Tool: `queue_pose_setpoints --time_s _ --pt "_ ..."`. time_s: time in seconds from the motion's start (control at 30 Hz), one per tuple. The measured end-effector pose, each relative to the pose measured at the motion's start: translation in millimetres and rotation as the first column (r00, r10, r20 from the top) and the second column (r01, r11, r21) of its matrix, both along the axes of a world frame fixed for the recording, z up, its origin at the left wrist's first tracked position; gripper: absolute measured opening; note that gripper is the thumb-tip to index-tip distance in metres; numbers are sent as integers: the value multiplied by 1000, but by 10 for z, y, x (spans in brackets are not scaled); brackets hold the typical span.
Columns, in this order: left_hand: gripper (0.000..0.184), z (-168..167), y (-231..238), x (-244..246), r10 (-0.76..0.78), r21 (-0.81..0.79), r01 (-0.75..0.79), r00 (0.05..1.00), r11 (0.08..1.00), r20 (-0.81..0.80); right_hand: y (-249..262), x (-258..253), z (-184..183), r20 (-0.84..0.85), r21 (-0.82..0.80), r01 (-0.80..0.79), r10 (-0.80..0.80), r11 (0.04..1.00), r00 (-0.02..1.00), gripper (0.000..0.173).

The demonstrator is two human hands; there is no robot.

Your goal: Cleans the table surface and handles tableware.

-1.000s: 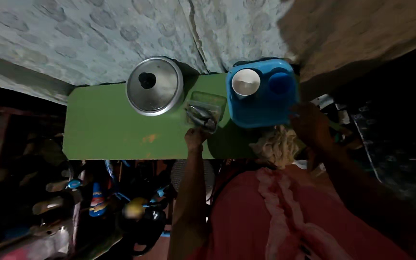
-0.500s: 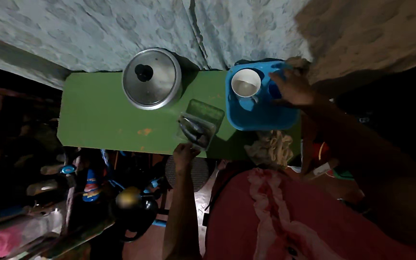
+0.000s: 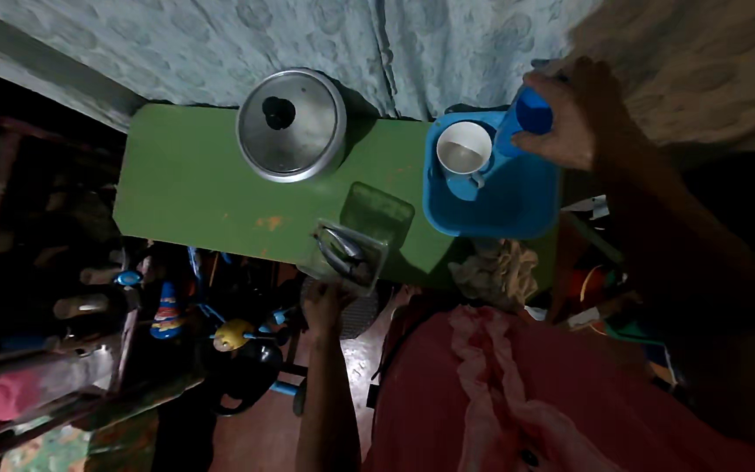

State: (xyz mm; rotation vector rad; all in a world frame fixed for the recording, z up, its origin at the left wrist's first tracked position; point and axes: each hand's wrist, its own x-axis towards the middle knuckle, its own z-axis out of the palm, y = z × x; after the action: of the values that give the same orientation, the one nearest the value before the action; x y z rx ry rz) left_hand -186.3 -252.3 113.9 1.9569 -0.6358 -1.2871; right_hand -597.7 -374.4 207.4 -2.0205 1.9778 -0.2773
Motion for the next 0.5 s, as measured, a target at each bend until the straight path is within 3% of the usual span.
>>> queue_pose_setpoints --time_s 0.13,0.23,0.3,0.5 --pt "16 63 68 15 17 8 -17 1000 1000 5 -92 202 -29 85 -85 -6 13 996 996 74" --pt "15 70 102 57 25 12 -25 1000 1000 8 -121 427 -28 81 -18 0 2 1000 997 74" --pt "14 68 122 79 34 0 -34 999 999 -5 -232 464 -274 56 -81 -31 36 996 998 74" --pt "12 155 118 76 -20 -2 20 1000 1000 1 -391 563 -917 31 -51 -101 102 994 994 76"
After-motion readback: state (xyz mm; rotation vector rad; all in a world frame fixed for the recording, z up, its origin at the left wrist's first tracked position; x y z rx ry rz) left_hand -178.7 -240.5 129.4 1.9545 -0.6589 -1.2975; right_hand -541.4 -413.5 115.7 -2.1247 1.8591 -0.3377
